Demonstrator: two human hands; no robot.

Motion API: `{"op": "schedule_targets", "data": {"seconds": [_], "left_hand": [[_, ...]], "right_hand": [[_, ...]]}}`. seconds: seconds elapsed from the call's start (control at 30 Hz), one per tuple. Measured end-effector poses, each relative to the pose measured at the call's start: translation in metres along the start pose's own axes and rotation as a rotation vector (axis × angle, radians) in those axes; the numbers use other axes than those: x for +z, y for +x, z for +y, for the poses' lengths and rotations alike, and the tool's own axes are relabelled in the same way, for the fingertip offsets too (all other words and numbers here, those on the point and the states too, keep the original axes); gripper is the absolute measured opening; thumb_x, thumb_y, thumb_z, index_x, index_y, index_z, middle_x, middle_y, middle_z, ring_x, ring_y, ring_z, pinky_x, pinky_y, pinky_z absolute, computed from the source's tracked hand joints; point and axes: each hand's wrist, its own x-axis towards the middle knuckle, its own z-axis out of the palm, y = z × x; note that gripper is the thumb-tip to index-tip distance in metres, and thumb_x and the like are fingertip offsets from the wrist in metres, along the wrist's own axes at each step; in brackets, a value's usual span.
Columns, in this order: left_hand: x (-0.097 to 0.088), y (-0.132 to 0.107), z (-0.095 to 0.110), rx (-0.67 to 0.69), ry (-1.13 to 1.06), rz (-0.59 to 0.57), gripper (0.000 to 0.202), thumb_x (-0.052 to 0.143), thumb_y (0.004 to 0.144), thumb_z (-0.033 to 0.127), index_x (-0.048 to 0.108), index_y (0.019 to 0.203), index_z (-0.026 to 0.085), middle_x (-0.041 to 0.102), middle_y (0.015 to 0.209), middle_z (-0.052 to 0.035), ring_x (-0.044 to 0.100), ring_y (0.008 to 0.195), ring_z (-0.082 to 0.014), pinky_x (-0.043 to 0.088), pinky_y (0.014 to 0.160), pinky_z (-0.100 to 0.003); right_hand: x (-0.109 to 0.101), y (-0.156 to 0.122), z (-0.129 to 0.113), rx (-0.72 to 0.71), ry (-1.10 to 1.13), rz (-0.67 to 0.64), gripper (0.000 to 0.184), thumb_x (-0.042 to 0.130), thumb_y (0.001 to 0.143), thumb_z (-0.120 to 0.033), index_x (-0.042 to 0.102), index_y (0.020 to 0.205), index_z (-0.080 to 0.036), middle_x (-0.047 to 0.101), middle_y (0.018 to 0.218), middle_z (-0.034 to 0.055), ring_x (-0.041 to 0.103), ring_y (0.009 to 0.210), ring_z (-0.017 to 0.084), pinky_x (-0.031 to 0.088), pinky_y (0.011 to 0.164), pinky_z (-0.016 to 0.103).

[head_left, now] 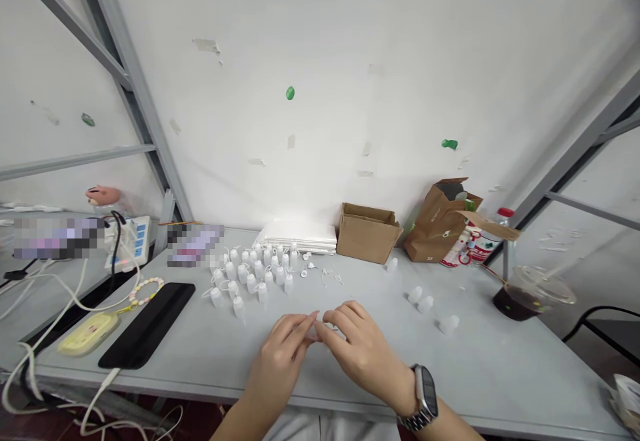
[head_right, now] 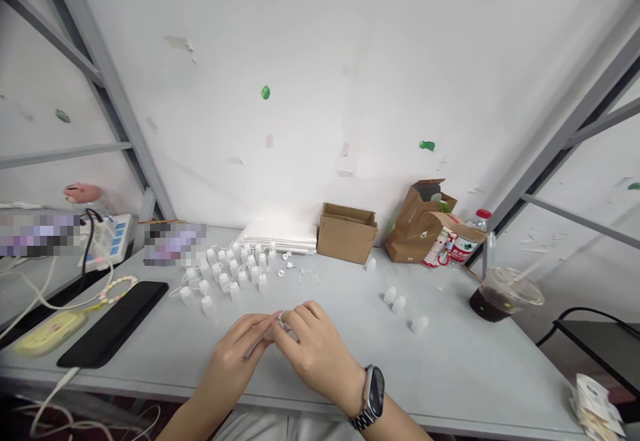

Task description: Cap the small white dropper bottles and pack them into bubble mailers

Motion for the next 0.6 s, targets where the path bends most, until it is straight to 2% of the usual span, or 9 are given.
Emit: {"op": "schedule_targets", "data": {"seconds": [0.07,0.17,0.23,0.3,0.4,0.5,0.6], "left_hand": [[0.0005,0.0002,0.0026,-0.007,-0.025,0.015,0.028,0.047,0.086,0.011,0.059,0.109,0.021,0.064,0.085,-0.0037,0.060,0.080,-0.0140,0.053,0.071,-0.024],[0.0006,-0.0011,0.0033,-0.018,-0.024,0.010,0.023,0.048,0.086,0.013,0.061,0.105,0.021,0.064,0.085,-0.0038,0.060,0.080,-0.0143,0.053,0.071,-0.024],[0.0000,-0.0022,0.0012,-0.011,0.007,0.013,0.024,0.049,0.087,0.014,0.060,0.107,0.021,0.065,0.086,-0.0041,0.060,0.081,-0.0147,0.053,0.071,-0.024],[-0.0011,-0.0028,-0.0020,-0.006,0.045,0.038,0.027,0.048,0.087,0.015,0.060,0.110,0.022,0.065,0.087,-0.0043,0.061,0.082,-0.0148,0.053,0.071,-0.024],[-0.0029,-0.0022,-0.0057,-0.013,0.087,0.059,0.029,0.046,0.088,0.016,0.059,0.113,0.023,0.065,0.087,-0.0044,0.061,0.082,-0.0148,0.053,0.071,-0.025],[-0.0039,-0.0010,-0.0057,-0.003,0.084,0.047,0.030,0.045,0.088,0.016,0.059,0.114,0.022,0.065,0.086,-0.0047,0.061,0.081,-0.0149,0.054,0.071,-0.025],[-0.0031,-0.0009,-0.0040,0.024,0.083,0.051,0.032,0.044,0.088,0.014,0.058,0.116,0.021,0.065,0.086,-0.0054,0.060,0.081,-0.0151,0.054,0.071,-0.026]], "right_hand": [[0.0015,0.0006,-0.0013,0.057,0.077,0.078,0.025,0.039,0.087,-0.003,0.056,0.099,-0.017,0.061,0.084,0.0065,0.047,0.070,0.016,0.036,0.066,0.031],[0.0052,0.0011,-0.0022,0.274,0.274,0.131,0.020,0.041,0.088,-0.007,0.058,0.091,-0.018,0.059,0.080,0.0046,0.049,0.073,0.016,0.038,0.067,0.030],[0.0068,0.0007,-0.0025,0.407,0.397,0.118,0.016,0.044,0.090,-0.012,0.058,0.086,-0.019,0.059,0.078,0.0033,0.052,0.073,0.015,0.040,0.067,0.029],[0.0072,-0.0006,-0.0030,0.460,0.441,0.073,0.010,0.048,0.089,-0.019,0.058,0.086,-0.019,0.060,0.078,0.0028,0.053,0.073,0.016,0.041,0.068,0.029],[0.0062,-0.0033,-0.0043,0.390,0.366,-0.001,0.011,0.054,0.087,-0.025,0.058,0.094,-0.018,0.062,0.081,0.0038,0.052,0.074,0.017,0.041,0.070,0.031],[0.0058,-0.0048,-0.0052,0.276,0.250,-0.010,0.012,0.045,0.091,-0.018,0.056,0.095,-0.017,0.061,0.077,0.0039,0.051,0.070,0.016,0.039,0.069,0.031],[0.0089,-0.0059,-0.0063,0.228,0.162,-0.020,0.016,0.038,0.093,-0.014,0.054,0.092,-0.016,0.060,0.074,0.0035,0.049,0.067,0.016,0.036,0.067,0.031]]}}
